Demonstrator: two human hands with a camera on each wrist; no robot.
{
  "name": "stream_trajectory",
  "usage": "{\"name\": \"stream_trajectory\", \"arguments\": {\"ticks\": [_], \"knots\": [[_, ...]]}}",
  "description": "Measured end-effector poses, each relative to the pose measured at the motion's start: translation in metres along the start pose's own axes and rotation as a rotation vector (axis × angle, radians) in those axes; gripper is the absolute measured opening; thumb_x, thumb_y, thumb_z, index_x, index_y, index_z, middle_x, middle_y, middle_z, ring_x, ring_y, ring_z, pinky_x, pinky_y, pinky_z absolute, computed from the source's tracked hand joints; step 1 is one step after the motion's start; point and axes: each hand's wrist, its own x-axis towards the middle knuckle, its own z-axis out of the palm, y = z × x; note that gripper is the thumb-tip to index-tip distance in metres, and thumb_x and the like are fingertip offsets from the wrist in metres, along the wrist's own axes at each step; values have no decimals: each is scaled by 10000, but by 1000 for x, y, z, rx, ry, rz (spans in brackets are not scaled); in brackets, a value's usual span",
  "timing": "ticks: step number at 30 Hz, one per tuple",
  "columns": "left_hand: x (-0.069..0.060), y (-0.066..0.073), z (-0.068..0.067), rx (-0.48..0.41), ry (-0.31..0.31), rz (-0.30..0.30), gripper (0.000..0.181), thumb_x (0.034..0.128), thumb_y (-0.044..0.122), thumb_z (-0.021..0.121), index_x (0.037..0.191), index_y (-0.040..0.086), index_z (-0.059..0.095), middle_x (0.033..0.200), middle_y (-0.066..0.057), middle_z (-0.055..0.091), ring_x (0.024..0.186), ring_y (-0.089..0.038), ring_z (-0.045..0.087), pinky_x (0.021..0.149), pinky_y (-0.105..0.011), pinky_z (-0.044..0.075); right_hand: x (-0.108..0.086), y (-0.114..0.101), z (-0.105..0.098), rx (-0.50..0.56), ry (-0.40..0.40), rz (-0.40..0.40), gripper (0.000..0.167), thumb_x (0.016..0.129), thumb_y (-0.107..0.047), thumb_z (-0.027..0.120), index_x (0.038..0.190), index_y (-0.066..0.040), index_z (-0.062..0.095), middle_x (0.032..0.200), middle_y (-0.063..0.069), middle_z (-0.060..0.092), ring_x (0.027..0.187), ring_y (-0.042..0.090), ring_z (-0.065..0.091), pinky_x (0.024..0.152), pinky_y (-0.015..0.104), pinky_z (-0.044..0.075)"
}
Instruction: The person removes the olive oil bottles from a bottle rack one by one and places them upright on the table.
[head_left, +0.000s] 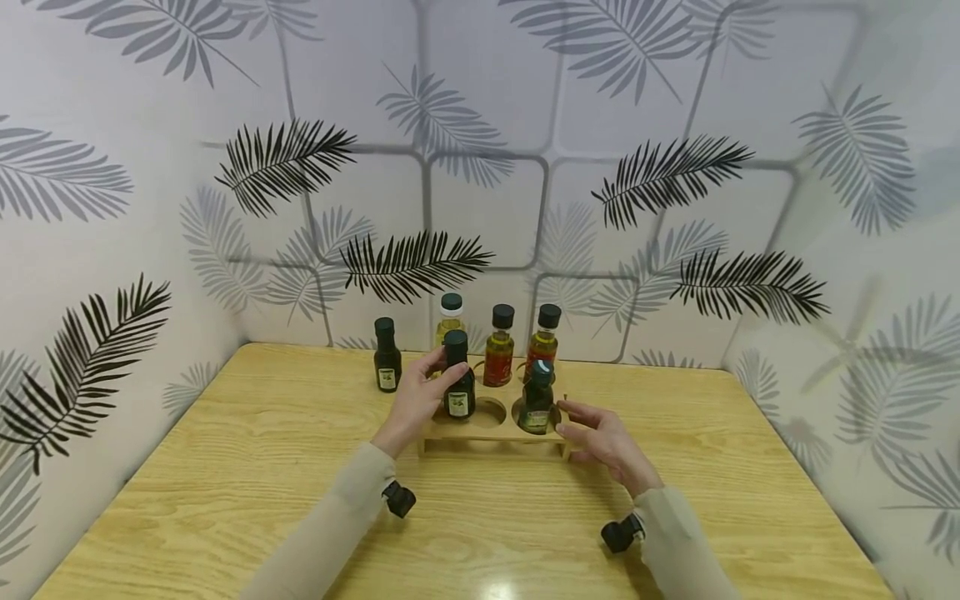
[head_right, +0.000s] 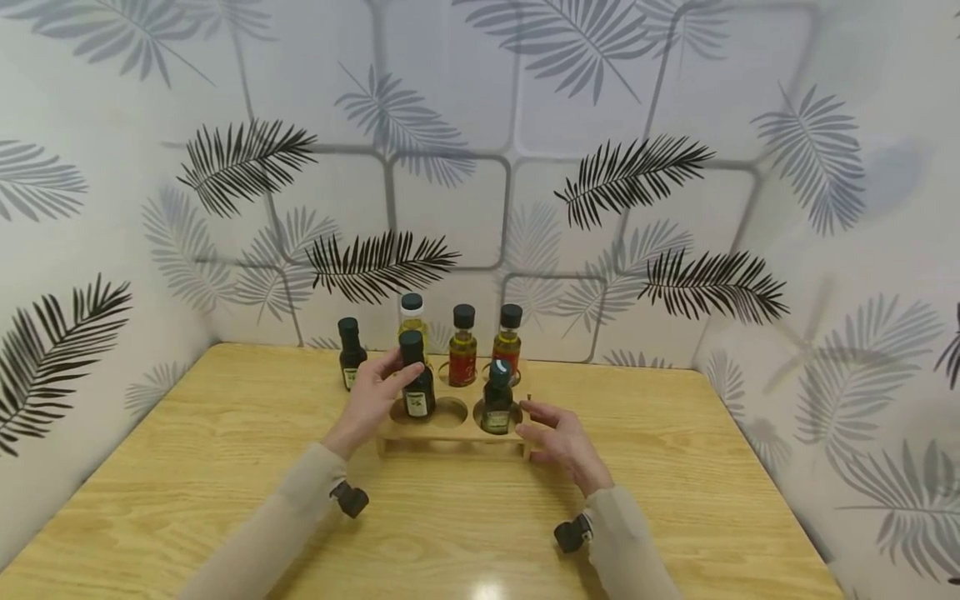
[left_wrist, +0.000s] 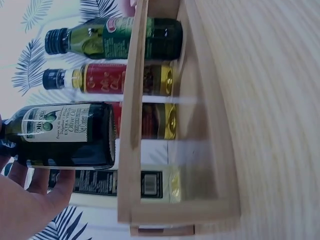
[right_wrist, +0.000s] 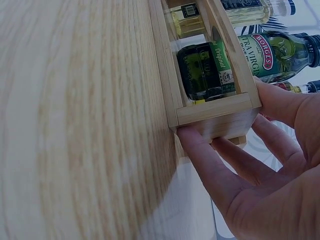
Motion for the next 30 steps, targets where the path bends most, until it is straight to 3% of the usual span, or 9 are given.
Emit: {"name": "stream_trajectory", "arguments": {"ticks": [5,14,23,30], "knots": [[3,-2,-11,50,4,30,373,933,342,680,1232,119,680,1148,-74,680,1109,-223,598,927,-430,514,2,2,0,0,9,4,548,967,-174,635,1481,-113,453,1553,265,304,1338,412,453,882,475,560],[3,-4,-32,102,29,59,370,922,321,698,1209,88,694,1153,-92,696,1120,-250,614,910,-454,531,0,2,0,-9,4,6,556,957,-193,654,1473,-109,465,1550,269,307,1332,417,457,889,481,556],[3,-7,-48,69,95,31,297,910,306,717,1106,82,723,1008,-61,695,896,-188,602,735,-309,484,2,4,0,-4,17,9,560,940,-206,676,1461,-127,487,1547,245,330,1308,379,492,851,427,578],[3,-10,-62,58,91,11,316,918,278,711,1164,80,701,1046,-117,687,887,-114,631,779,-276,538,2,2,0,-10,9,-5,548,957,-194,651,1470,-122,472,1543,254,332,1339,413,450,885,458,562]]}}
